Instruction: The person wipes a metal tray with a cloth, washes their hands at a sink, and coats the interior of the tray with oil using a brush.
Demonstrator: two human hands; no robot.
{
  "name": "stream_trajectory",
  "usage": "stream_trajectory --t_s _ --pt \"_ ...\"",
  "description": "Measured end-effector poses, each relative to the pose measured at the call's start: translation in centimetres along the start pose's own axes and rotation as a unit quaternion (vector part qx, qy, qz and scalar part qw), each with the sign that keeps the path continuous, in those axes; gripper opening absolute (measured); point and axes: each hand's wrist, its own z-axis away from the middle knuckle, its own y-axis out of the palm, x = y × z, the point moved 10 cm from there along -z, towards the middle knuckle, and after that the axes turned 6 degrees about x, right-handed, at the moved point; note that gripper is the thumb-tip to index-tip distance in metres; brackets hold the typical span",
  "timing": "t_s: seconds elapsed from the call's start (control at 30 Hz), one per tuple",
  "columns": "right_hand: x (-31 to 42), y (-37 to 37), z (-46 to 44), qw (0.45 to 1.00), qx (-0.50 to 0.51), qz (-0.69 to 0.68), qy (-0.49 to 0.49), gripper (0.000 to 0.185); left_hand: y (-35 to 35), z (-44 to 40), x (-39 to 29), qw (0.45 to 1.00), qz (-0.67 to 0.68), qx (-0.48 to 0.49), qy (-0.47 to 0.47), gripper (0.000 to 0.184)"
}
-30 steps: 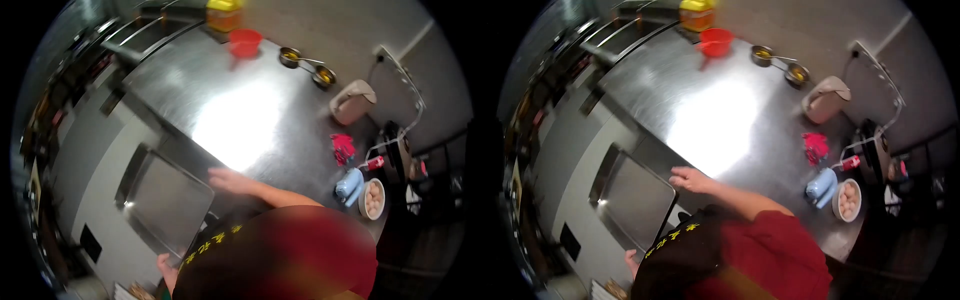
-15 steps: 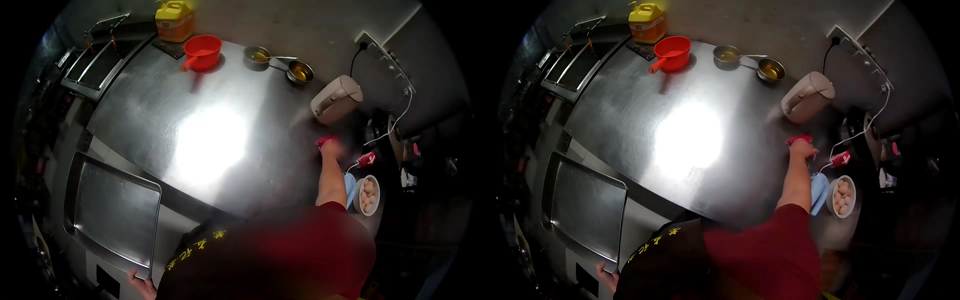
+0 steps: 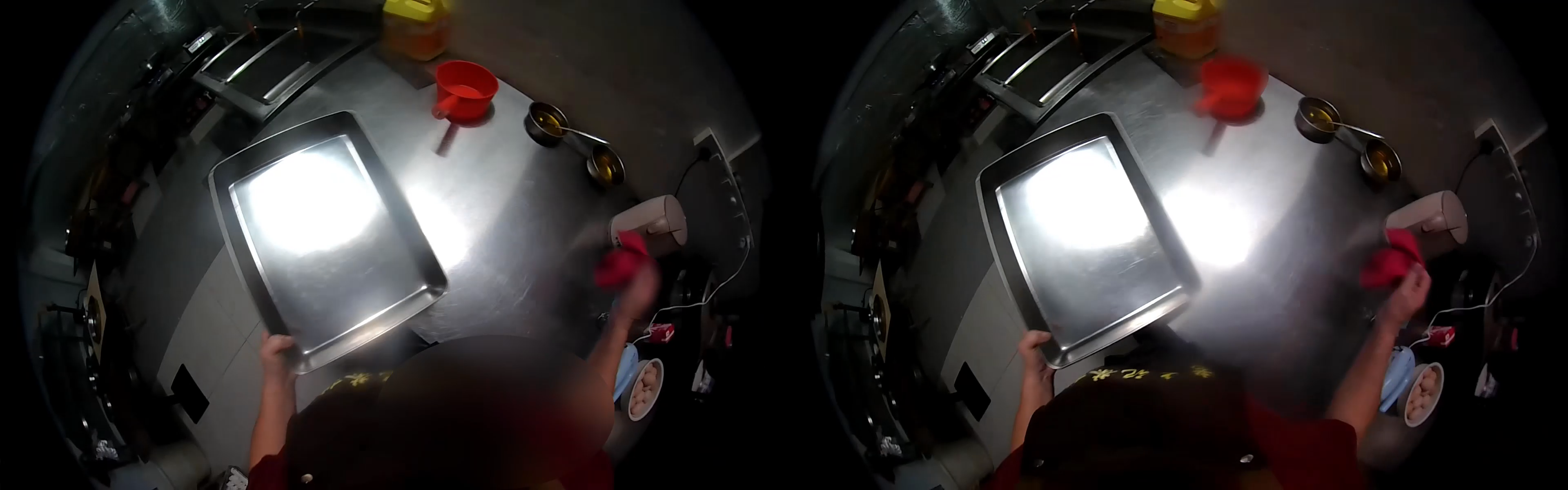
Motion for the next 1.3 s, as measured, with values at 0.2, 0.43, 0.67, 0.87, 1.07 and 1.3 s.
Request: stream_trajectory --t_s 0.2,0.43,0.67,0.87,1.07,1.3 --pt "5.2 24.0 19.5 0.9 0.433 0.047 -0.016 0.01 9.0 -1.8 -2.3 0.987 -0.025 0.15 0.047 0.062" --pt "8.2 34.2 21.9 0.859 0.449 0.126 -0.212 0.012 10.4 -1.1 -5.0 0.98 -0.079 0.176 0.037 0.066" --pt "10.3 42.5 10.9 0.906 0.309 0.148 -0.249 0.008 8.9 -0.4 -2.2 0.973 -0.09 0.21 -0.048 0.067" --pt "18.7 48.1 12.3 0.776 0.4 0.097 -0.478 0.009 9.0 -0.4 -3.2 0.964 -0.112 0.238 -0.045 0.07" --pt "23.4 53.2 19.0 0.764 0.549 0.005 -0.34 0.011 10.9 -0.3 -3.1 0.945 -0.16 0.28 -0.057 0.076" --pt "26.4 51.4 19.8 0.826 0.404 -0.174 -0.353 0.013 11.2 -0.4 -2.2 0.942 -0.148 0.297 -0.048 0.079"
